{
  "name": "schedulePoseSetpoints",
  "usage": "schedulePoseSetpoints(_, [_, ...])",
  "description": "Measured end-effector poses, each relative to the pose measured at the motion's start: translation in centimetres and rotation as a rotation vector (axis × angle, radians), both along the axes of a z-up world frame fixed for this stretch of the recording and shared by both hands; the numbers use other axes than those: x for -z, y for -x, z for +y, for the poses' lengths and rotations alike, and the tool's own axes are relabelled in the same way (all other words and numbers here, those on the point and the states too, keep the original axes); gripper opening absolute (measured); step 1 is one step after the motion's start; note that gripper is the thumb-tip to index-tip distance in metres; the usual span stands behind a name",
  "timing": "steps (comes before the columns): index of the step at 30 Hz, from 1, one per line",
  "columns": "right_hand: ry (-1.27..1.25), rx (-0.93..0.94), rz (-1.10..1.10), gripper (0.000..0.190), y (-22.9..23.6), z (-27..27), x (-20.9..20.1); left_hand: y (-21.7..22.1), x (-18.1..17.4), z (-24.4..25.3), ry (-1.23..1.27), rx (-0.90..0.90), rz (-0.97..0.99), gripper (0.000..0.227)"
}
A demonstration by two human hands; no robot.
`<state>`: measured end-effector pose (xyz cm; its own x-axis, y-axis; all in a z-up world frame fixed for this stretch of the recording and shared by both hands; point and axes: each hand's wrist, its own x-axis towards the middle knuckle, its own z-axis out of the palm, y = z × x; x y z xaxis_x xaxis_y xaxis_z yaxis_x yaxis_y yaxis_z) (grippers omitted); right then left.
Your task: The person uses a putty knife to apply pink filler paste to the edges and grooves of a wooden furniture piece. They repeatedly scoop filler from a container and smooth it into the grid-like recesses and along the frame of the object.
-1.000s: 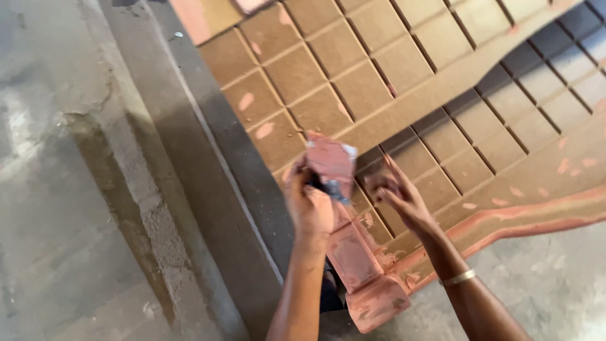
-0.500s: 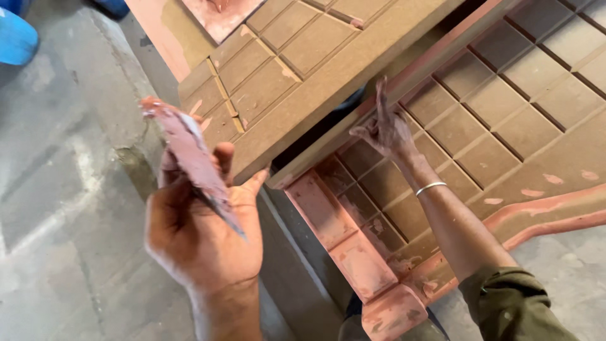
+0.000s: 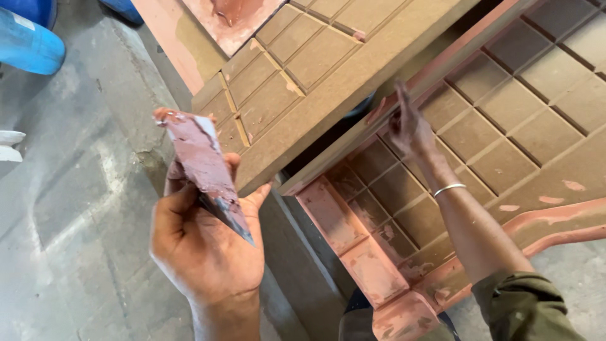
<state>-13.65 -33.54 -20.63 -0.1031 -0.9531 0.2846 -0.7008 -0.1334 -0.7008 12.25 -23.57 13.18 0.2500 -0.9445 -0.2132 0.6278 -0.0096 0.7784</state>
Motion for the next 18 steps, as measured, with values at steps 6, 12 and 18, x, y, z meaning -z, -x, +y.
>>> schedulePoseSetpoints(6, [-0.845,0.073,-1.251,0.063,-11.8,4.8,-5.7,-0.8,-0.2,-0.1,-0.019,0.069,0.01,0.05])
schedulePoseSetpoints(12, [-0.43,-0.112,-0.275,0.069,-12.5,5.3,-2.4,-1.6,-1.0,-1.1,-0.078,0.109,0.051,0.052])
schedulePoseSetpoints(18, [0.035,-0.213,0.702,0.086,-15.7,9.7,1.1,-2.2,0.4,-1.3,0.158,0.236,0.22,0.046])
